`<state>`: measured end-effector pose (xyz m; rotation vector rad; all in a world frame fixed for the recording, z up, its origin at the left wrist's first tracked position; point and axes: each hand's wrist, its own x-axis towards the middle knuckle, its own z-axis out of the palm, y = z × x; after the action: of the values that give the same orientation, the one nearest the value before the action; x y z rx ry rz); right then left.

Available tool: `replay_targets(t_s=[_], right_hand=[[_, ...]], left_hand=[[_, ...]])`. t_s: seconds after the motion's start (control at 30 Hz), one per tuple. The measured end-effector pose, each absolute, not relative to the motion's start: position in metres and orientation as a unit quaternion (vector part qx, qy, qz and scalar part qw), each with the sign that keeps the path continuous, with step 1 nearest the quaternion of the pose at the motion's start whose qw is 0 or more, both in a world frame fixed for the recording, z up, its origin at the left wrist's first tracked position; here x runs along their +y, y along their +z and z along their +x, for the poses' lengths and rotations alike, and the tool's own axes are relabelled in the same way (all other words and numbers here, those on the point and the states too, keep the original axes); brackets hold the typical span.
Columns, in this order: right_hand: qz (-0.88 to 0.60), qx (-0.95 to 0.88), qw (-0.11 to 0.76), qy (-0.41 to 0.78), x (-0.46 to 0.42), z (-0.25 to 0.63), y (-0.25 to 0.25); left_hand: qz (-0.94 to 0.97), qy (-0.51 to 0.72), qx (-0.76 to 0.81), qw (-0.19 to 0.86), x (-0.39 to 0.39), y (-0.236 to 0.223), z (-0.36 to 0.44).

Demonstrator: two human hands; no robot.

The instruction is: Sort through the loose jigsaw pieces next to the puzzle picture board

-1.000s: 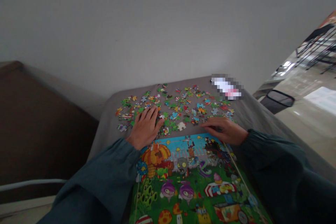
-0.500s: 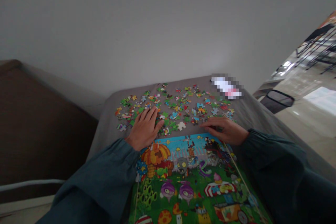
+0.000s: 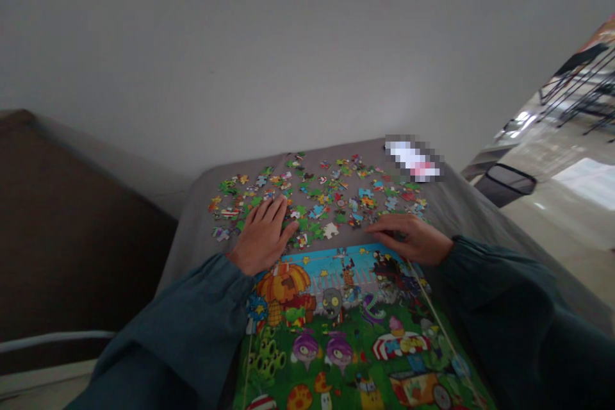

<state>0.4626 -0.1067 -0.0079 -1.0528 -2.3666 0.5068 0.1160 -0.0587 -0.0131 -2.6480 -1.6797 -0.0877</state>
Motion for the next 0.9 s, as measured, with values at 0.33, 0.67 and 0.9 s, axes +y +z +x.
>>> replay_targets(t_s=[0.33,0.67,0.9], right_hand=[[-0.388,-0.863,0.254,0.199,-0.1073,0.4621,-0.0049],[-0.380,-0.865,0.264,0.195,-0.1073,0.4618,-0.0044],[-0.381,-0.864,0.261,0.201,-0.1060,0.4629,-0.0066]], left_hand=[[-0.842,-0.032,-0.538,0.019,-0.0599,-0.0100,0.1178],[-0.852,-0.077,-0.517,0.026,-0.0578,-0.0098,0.1133],[-0.857,-0.103,-0.504,0.001,-0.0540,-0.0083,0.1080]])
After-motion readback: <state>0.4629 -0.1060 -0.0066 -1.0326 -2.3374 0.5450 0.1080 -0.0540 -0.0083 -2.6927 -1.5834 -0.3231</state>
